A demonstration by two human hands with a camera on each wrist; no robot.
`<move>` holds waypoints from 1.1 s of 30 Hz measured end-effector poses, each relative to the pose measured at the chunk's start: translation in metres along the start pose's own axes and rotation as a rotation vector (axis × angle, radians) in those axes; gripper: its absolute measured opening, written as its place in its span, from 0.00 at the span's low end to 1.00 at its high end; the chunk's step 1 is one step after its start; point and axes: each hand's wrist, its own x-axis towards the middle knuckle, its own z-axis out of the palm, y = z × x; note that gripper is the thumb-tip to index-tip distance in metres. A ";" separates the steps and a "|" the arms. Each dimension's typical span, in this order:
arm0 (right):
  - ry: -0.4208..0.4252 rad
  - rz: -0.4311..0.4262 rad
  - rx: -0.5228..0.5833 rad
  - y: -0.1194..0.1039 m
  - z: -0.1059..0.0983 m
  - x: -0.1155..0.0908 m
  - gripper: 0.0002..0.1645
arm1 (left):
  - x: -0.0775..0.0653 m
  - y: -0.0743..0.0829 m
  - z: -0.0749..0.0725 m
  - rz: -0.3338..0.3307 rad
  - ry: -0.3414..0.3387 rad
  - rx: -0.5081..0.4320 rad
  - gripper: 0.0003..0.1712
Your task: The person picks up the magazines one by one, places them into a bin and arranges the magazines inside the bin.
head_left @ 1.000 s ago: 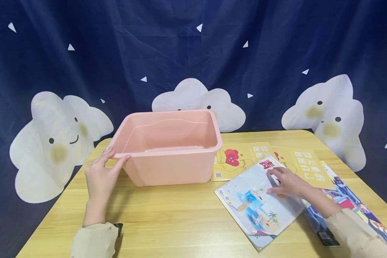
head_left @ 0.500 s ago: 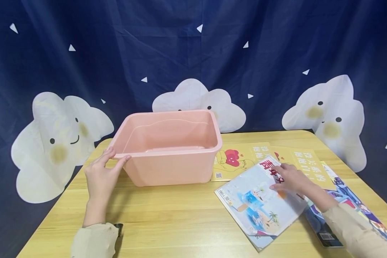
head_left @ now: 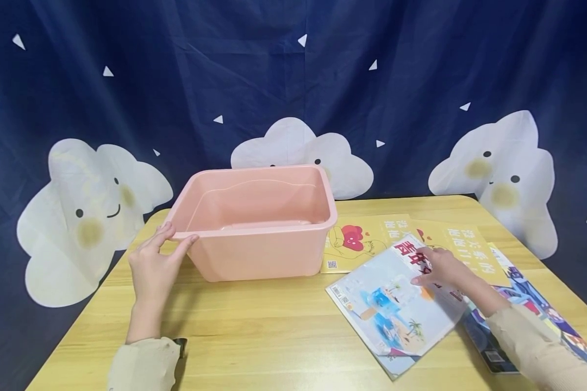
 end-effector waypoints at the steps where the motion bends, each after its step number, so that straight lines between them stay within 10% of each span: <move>1: -0.001 0.007 -0.002 0.000 0.000 0.001 0.57 | 0.000 0.000 0.000 -0.001 0.000 0.001 0.26; 19: 0.041 0.044 0.080 0.012 -0.005 0.008 0.58 | 0.001 0.001 0.000 0.004 0.016 -0.010 0.25; 33: -0.039 0.062 0.330 0.030 -0.021 0.001 0.34 | 0.003 -0.002 -0.001 -0.020 0.032 -0.052 0.17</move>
